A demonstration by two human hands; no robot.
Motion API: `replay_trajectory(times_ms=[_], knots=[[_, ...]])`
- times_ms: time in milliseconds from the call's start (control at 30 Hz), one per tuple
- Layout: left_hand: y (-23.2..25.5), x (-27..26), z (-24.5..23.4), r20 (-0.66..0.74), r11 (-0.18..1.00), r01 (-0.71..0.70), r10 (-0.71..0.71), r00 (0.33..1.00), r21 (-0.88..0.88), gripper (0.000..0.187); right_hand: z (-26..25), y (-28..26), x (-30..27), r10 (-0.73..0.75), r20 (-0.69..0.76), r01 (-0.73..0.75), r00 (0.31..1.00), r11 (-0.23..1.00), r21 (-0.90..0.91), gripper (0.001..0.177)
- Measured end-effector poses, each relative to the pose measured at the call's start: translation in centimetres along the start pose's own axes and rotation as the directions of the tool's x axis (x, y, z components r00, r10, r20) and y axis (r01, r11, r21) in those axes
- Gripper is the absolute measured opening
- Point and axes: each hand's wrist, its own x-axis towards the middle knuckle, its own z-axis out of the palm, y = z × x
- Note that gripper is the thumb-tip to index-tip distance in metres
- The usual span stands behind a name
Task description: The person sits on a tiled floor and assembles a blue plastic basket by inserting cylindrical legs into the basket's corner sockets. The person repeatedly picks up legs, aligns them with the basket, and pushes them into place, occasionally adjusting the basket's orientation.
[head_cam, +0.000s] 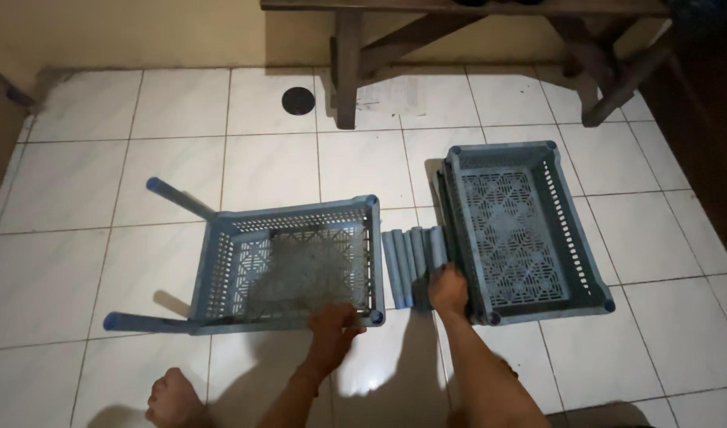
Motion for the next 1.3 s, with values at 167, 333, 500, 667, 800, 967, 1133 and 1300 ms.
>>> replay_trajectory(times_ms=[167, 333, 500, 667, 800, 967, 1133, 1300], knots=[[-0.2, 1.0, 1.6, -0.108, 0.996, -0.085, 0.084, 0.991, -0.004, 0.027, 1.1, 0.2, 0.7, -0.054, -0.032, 0.050, 0.998, 0.993, -0.112, 0.032], [-0.2, 1.7, 2.6, -0.073, 0.997, -0.076, 0.077, 0.994, 0.019, 0.021, 0.7, -0.1, 0.0, -0.145, -0.118, 0.127, 0.982, 0.981, -0.147, 0.037], [0.2, 2.2, 3.3, -0.082, 0.995, -0.060, 0.066, 0.994, 0.079, 0.020, 1.1, -2.5, -4.6, -0.419, -0.439, 0.507, 0.795, 0.855, 0.104, 0.023], [-0.1, 3.2, 3.8, -0.012, 0.994, 0.053, -0.052, 0.999, 0.098, 0.030, 2.8, -4.9, -6.6, -0.257, 0.017, 0.191, 0.966, 0.760, 0.621, 0.033], [-1.0, 2.8, 3.3, -0.038, 0.989, 0.046, -0.041, 0.998, 0.143, 0.024, 3.6, -5.2, -6.1, -0.313, 0.265, 0.110, 0.912, 0.809, 0.577, 0.039], [-3.0, 0.8, 3.3, -0.213, 0.984, 0.065, -0.029, 0.977, 0.166, 0.033, 6.1, -5.3, -3.9, -0.375, 0.238, 0.268, 0.896, 0.884, 0.384, 0.044], [-8.4, -3.5, 0.3, -0.427, 0.946, 0.261, -0.160, 0.890, 0.190, 0.043, 7.7, -5.2, -1.8, -0.278, 0.262, 0.238, 0.924, 0.955, 0.177, 0.045], [-12.7, -7.5, -5.1, -0.531, 0.733, 0.634, -0.649, 0.545, -0.245, 0.050, 6.7, -6.1, -1.8, -0.223, 0.250, 0.166, 0.942, 0.959, 0.229, 0.050]])
